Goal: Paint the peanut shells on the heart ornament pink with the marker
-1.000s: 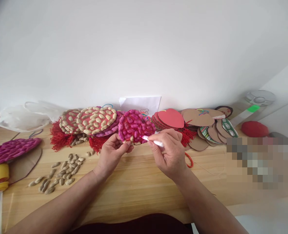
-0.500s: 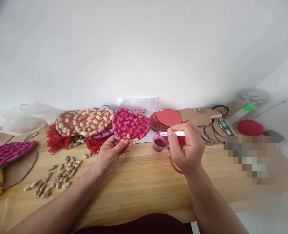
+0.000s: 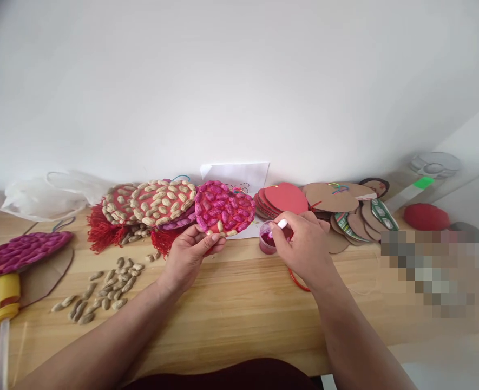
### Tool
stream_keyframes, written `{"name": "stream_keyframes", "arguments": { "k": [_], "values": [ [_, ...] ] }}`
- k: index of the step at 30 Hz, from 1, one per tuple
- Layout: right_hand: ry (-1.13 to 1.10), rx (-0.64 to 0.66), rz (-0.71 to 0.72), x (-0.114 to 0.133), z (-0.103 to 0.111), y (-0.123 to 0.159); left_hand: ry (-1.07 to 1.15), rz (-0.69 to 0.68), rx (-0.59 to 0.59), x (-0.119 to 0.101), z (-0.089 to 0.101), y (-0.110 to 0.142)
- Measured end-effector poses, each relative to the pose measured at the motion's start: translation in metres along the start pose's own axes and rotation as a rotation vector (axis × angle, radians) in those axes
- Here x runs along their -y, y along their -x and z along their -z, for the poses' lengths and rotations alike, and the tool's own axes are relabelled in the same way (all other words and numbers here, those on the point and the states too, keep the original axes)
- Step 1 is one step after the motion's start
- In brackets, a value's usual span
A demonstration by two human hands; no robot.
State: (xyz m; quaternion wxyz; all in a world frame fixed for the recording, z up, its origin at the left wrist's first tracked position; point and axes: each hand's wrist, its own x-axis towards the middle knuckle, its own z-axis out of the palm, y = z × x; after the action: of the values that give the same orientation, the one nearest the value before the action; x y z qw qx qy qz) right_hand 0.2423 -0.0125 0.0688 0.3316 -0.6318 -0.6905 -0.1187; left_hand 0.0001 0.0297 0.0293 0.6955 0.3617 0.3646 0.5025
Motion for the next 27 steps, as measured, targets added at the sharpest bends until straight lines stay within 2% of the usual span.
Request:
{"name": "stream_keyframes", "arguments": {
  "k": [4, 9, 14, 21, 24, 27],
  "values": [
    [0.036, 0.025, 0.021, -0.001, 0.0, 0.0, 0.007, 0.008, -0.002, -0.001, -0.001, 0.0],
    [-0.024, -0.039, -0.047, 0.003, 0.01, -0.002, 0.062, 0.044, -0.018, -0.004, -0.002, 0.001],
    [0.0, 0.109, -0.178, 0.009, 0.015, -0.004, 0.093, 0.056, -0.039, -0.003, 0.0, 0.0],
    [0.026, 0.202, -0.223, 0.009, 0.008, -0.002, 0.113, 0.077, -0.033, -0.002, 0.002, 0.0],
    [0.014, 0.176, -0.204, 0.009, 0.01, -0.002, 0.108, 0.071, -0.041, -0.002, 0.002, 0.001],
    [-0.041, 0.05, -0.16, 0.009, 0.015, -0.003, 0.1, 0.064, -0.049, -0.002, 0.0, 0.001]
  ]
}}
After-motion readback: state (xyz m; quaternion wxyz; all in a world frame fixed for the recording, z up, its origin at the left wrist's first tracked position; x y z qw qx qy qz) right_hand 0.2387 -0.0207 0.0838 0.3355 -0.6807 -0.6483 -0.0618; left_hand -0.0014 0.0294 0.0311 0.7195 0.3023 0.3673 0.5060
